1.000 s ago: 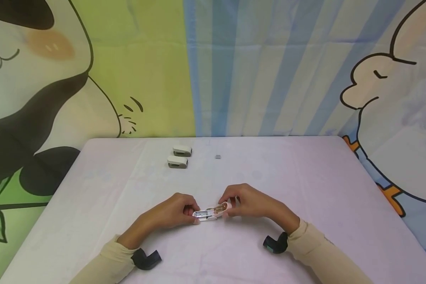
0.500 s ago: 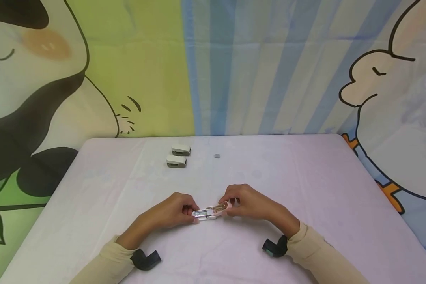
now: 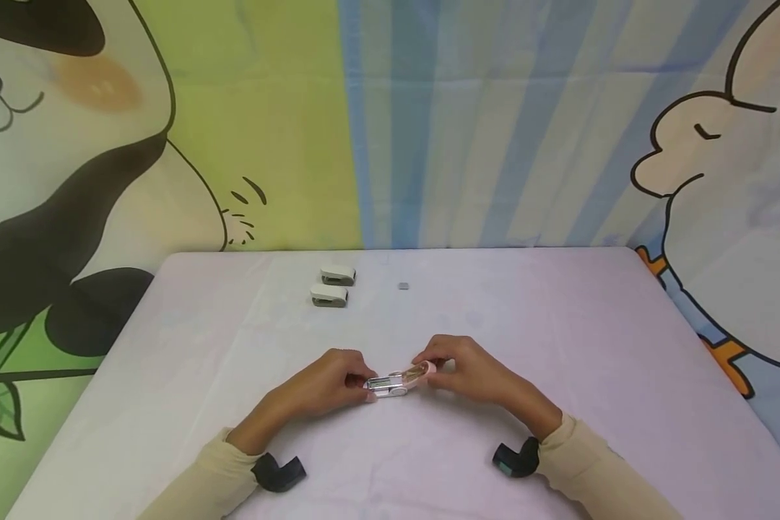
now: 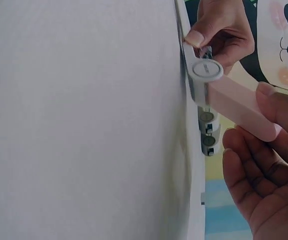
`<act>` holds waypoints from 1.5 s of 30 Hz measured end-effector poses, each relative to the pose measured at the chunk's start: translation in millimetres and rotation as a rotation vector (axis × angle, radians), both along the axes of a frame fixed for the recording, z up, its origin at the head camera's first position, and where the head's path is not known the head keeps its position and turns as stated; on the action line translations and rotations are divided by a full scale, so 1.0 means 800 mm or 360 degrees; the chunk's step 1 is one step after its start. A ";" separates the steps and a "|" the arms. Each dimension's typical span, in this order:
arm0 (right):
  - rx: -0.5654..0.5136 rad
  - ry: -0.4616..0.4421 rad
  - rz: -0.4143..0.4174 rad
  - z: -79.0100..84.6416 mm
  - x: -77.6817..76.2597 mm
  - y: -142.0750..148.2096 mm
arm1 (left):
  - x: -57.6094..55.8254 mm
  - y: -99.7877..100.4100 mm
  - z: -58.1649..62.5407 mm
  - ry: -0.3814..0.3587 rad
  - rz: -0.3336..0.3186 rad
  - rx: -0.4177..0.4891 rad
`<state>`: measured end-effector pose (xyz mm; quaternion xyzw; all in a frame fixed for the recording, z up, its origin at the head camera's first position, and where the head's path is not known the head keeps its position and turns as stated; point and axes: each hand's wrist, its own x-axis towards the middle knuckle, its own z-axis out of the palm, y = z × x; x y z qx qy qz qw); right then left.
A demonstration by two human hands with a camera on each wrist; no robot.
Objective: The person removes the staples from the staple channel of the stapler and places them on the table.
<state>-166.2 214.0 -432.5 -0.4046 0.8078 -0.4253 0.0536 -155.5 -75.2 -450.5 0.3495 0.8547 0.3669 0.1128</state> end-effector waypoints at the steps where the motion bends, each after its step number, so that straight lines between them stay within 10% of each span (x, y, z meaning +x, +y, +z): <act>1: -0.0021 0.0007 -0.0025 0.001 0.000 0.003 | -0.001 0.003 -0.001 0.0025 0.0021 0.0021; 12: -0.0080 0.0076 -0.0196 0.011 -0.007 0.029 | -0.018 0.033 0.005 0.0050 0.0108 0.0229; 20: 0.0017 0.0039 -0.0376 0.037 -0.017 0.059 | -0.055 0.067 0.017 -0.0009 0.0076 0.0289; 35: 0.0270 0.0010 -0.0769 0.048 -0.082 0.114 | -0.137 0.151 0.010 0.0169 0.0172 0.0091; 45: 0.0315 -0.0130 -0.0905 0.030 -0.115 0.131 | -0.168 0.185 -0.006 0.0222 0.0340 -0.0085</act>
